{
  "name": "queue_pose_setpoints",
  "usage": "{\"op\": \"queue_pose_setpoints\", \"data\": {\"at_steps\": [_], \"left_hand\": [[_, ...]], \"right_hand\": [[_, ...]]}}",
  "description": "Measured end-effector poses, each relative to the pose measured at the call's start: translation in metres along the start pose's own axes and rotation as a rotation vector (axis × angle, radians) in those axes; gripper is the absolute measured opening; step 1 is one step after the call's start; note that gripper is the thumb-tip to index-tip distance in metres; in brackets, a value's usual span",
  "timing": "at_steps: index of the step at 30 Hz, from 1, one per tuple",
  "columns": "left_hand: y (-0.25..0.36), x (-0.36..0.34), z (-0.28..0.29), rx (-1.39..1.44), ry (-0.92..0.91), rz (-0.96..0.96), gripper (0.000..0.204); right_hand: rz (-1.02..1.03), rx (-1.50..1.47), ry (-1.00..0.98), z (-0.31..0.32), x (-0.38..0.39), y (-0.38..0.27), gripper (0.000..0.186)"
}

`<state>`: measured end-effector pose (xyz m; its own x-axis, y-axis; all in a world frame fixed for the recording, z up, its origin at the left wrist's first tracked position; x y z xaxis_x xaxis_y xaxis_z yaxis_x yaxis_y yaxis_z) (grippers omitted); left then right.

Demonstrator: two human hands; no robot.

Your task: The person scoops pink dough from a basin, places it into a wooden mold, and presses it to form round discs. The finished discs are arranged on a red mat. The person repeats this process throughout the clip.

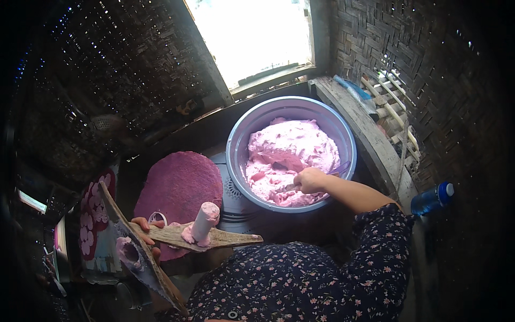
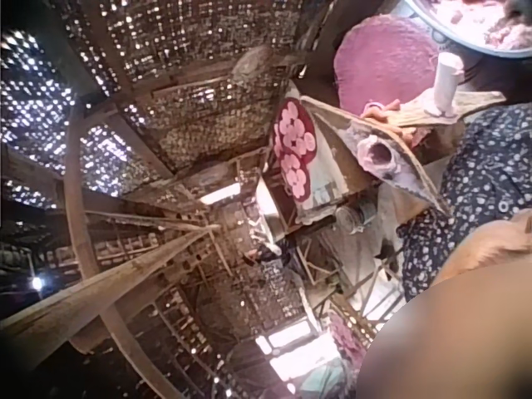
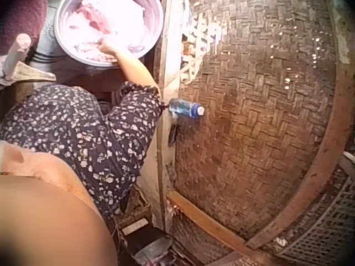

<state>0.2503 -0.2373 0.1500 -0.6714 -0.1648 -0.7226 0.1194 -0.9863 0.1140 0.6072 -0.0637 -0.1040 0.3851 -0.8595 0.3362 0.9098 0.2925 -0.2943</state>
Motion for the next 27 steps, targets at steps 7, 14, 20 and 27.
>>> {"op": "queue_pose_setpoints", "data": {"at_steps": [7,14,20,27], "left_hand": [[-0.025,-0.007,-0.005,0.487,0.245,0.130,0.030],[-0.096,0.040,-0.035,0.371,0.513,0.741,0.021],[-0.114,0.049,-0.063,0.715,0.632,0.834,0.015],[-0.053,0.007,-0.042,0.553,0.518,0.923,0.011]], "right_hand": [[0.087,-0.149,-0.077,0.041,0.034,0.013,0.024],[0.003,-0.747,-0.145,0.147,0.074,0.012,0.028],[0.072,-0.242,0.055,0.127,0.044,-0.013,0.029],[-0.136,0.071,-0.064,0.030,0.001,0.013,0.025]]}}
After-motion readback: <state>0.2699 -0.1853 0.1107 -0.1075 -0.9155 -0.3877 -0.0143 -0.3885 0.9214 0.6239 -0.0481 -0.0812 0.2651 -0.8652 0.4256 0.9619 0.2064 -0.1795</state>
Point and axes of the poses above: each hand's wrist, its own x-axis away from the middle knuckle, its own z-axis out of the back of the hand, y = z × x, the point moved 8 cm from there along -x, towards the middle knuckle, and after that the axes turned 11 degrees about -z, right-handed, at the moved point
